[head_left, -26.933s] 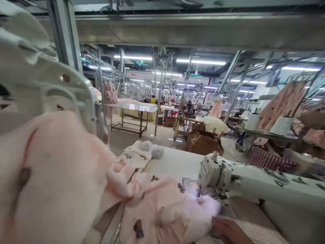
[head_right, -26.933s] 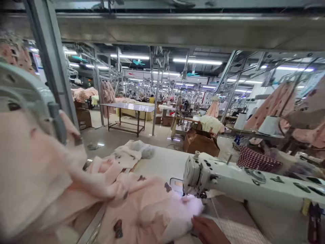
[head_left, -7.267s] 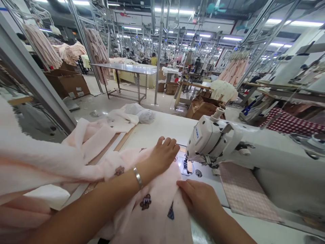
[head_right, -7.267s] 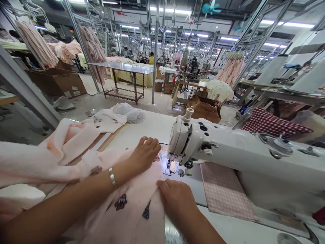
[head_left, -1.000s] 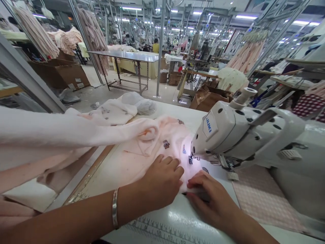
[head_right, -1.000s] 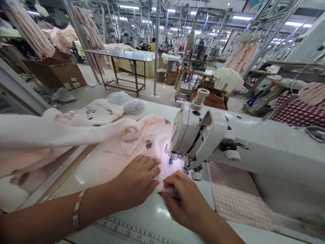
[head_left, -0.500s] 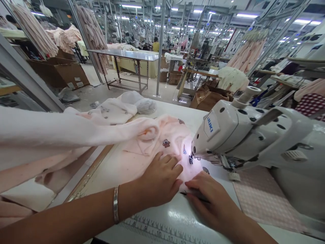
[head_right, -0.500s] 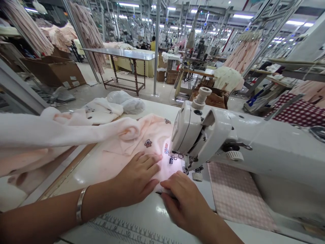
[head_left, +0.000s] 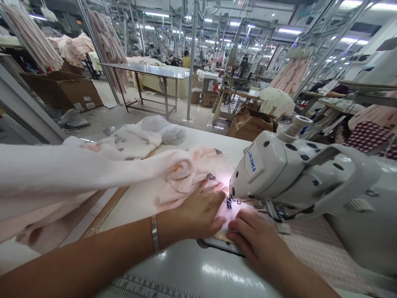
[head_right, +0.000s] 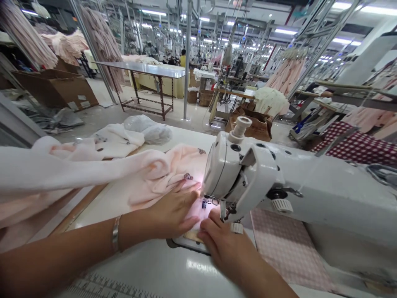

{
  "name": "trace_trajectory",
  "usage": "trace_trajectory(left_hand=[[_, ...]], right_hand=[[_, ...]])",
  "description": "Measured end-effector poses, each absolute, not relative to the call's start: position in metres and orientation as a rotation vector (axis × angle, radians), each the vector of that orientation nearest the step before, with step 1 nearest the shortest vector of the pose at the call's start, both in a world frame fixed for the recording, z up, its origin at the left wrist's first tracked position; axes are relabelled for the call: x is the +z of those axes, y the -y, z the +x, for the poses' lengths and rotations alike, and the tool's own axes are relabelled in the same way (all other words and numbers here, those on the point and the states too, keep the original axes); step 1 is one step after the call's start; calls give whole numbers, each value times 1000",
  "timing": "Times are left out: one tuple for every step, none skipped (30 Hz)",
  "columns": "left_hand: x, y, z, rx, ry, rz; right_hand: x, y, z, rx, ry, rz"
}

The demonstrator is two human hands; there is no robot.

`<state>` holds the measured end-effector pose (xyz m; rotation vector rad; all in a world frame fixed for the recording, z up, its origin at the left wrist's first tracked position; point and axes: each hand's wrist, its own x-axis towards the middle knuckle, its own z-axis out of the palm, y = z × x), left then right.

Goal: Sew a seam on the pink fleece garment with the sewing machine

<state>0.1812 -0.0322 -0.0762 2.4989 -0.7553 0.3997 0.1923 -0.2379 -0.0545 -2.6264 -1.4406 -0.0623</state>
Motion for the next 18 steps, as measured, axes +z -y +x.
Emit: trace_trajectory(left_hand=[[-77,31,180,388,755,2493],[-78,30,180,385,762,2486],[-78,28,180,382,781,2478],[-78,27,182,379,805,2472],[-77,25,183,374,831,2470],[-76,25,184,371,852,2472],[-75,25,183,374,863,2477],[-74,27,182,384,855,2490],[-74,29,180,398,846,2506],[-74,31,178,414,829,2527],[-74,34,175,429,809,2550],[-74,37,173,442,783,2568],[-74,39,172,448,764,2572],[-74,40,171,443,754,2565],[-75,41,172,433,752,2545],[-75,41,173,427,746,2522],[-76,41,174,424,749,2499],[-76,40,175,421,747,2489]], right_hand=[[-55,238,190,-48,1433,-2607],[-57,239,189,-38,1415,-2598],[-58,239,187,-35,1390,-2596],[-59,240,187,-44,1368,-2592],[-60,240,186,-58,1358,-2579],[-61,241,186,-68,1352,-2562],[-61,241,186,-74,1344,-2542],[-61,241,186,-70,1332,-2524],[-61,241,186,-61,1322,-2504],[-60,242,187,-39,1316,-2489],[-60,242,187,-13,1310,-2480],[-59,242,187,10,1304,-2477],[-59,242,188,27,1297,-2480],[-58,242,188,33,1285,-2489],[-58,243,189,31,1265,-2499],[-58,244,189,23,1238,-2509],[-58,245,189,11,1215,-2513],[-59,246,189,4,1201,-2510]])
